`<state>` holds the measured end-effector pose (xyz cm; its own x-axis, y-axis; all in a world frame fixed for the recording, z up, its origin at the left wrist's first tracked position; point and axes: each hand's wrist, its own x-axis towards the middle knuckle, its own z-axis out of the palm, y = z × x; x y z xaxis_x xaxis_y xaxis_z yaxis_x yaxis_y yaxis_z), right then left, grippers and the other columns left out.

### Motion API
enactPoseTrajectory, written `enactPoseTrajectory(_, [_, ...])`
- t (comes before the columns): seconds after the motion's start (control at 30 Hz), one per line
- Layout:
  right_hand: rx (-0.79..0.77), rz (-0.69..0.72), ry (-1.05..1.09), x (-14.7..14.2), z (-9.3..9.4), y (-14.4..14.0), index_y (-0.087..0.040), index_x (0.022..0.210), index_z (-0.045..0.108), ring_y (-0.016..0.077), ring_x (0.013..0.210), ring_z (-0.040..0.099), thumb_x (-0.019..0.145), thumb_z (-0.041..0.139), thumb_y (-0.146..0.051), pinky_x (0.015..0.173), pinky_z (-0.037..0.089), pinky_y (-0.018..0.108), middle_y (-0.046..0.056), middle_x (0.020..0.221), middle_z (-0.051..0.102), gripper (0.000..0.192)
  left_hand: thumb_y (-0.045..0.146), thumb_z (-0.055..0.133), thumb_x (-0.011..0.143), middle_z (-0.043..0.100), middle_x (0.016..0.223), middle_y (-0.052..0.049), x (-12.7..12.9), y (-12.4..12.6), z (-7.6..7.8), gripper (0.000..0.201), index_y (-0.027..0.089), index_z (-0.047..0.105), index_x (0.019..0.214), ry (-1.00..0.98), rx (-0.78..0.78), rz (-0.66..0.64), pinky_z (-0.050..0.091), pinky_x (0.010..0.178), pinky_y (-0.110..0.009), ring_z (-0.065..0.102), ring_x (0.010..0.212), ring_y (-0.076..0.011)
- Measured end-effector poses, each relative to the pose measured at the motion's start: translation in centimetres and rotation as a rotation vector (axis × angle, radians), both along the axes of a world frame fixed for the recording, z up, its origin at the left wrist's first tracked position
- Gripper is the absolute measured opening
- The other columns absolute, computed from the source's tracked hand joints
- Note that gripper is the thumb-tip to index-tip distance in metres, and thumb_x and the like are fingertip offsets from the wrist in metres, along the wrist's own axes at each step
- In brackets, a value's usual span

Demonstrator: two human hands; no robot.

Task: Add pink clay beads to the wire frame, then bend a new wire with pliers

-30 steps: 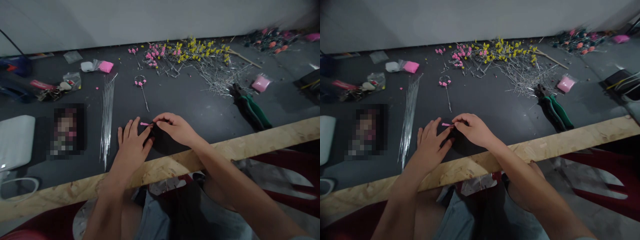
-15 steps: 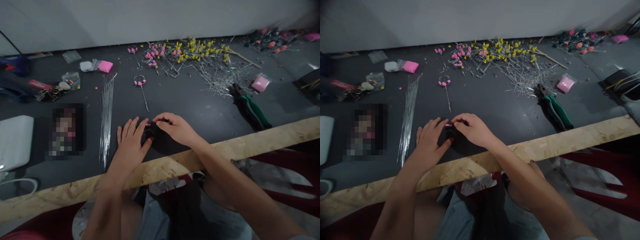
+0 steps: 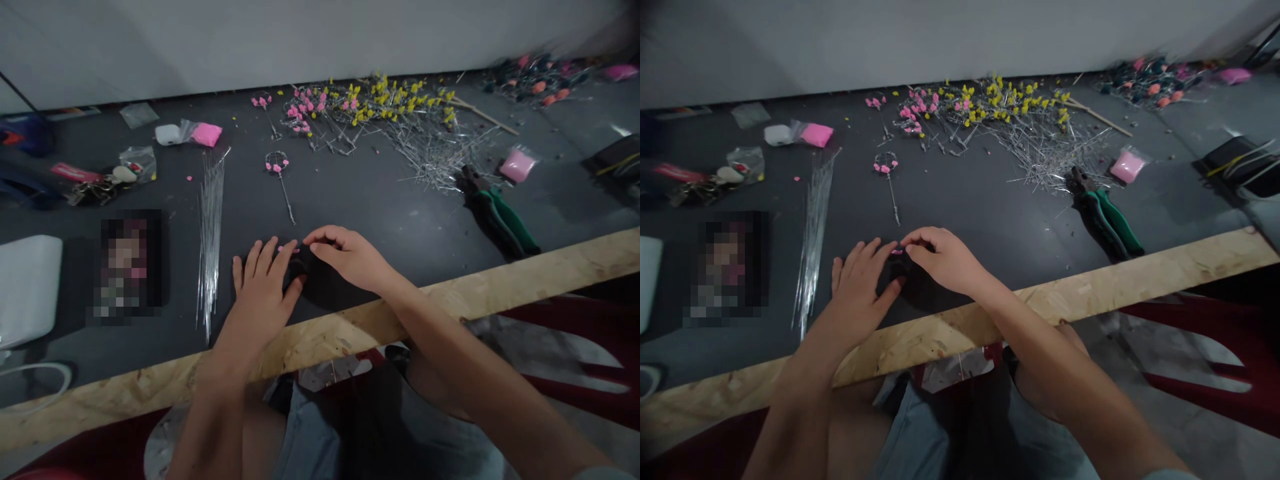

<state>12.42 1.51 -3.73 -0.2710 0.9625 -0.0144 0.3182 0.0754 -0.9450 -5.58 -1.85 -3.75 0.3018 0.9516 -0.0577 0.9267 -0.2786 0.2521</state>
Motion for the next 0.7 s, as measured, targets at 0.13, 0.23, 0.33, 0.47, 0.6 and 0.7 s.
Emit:
enactPoseTrajectory(0.13, [-0.011,-0.001,0.01,0.0,-0.03,0.0,-0.02,0.093,0.064,0.0125,0.081,0.057,0.085,0.047,-0.027,0.075,0.042,0.028,0.001,0.091,0.066,0.02,0.036,0.037,0.09,0.03,0.146,-0.011,-0.13,0.03,-0.23,0.043,0.028,0.043,0.131,0.051,0.018,-0.04,0.016,0.105,-0.062,0.02,0.136,-0.0338])
enactPoseTrajectory(0.23, [-0.015,-0.004,0.012,0.01,-0.09,0.01,-0.02,0.094,0.064,0.0125,0.081,0.057,0.085,0.047,-0.028,0.075,0.042,0.027,0.001,0.09,0.066,0.02,0.037,0.038,0.09,0.03,0.146,-0.011,-0.26,0.09,-0.41,0.04,0.028,0.049,0.127,0.058,0.021,-0.046,0.015,0.105,-0.062,0.02,0.136,-0.0345])
enactPoseTrajectory(0.33, [-0.023,-0.001,0.027,0.03,-0.08,0.0,-0.02,0.093,0.064,0.012,0.078,0.057,0.085,0.047,-0.028,0.073,0.042,0.027,0.001,0.087,0.065,0.02,0.038,0.038,0.09,0.03,0.146,-0.011,-0.46,0.19,-0.39,0.04,0.028,0.049,0.127,0.052,0.008,-0.048,0.016,0.106,-0.061,0.02,0.136,-0.0339])
enactPoseTrajectory(0.47, [-0.019,-0.006,0.04,0.05,0.02,-0.01,-0.019,0.093,0.064,0.0118,0.079,0.056,0.085,0.047,-0.028,0.073,0.042,0.026,0.001,0.087,0.065,0.02,0.041,0.038,0.09,0.033,0.145,-0.01,-0.76,0.28,-0.15,0.043,0.026,0.047,0.129,0.058,0.009,-0.053,0.017,0.107,-0.058,0.022,0.136,-0.0319])
enactPoseTrajectory(0.6, [-0.029,-0.007,0.035,0.03,0.13,0.0,-0.019,0.093,0.064,0.0124,0.081,0.056,0.085,0.047,-0.028,0.075,0.042,0.027,0.001,0.089,0.065,0.02,0.041,0.039,0.089,0.036,0.143,-0.011,-0.8,0.26,0.01,0.047,0.024,0.043,0.132,0.071,0.013,-0.05,0.019,0.108,-0.055,0.024,0.135,-0.031])
enactPoseTrajectory(0.7, [-0.027,-0.007,0.035,-0.01,0.11,0.0,-0.019,0.093,0.064,0.0125,0.082,0.056,0.085,0.047,-0.027,0.075,0.041,0.027,0.002,0.089,0.065,0.02,0.041,0.038,0.089,0.036,0.143,-0.01,-0.59,0.19,-0.06,0.046,0.027,0.042,0.133,0.08,0.03,-0.05,0.019,0.107,-0.057,0.024,0.135,-0.0317])
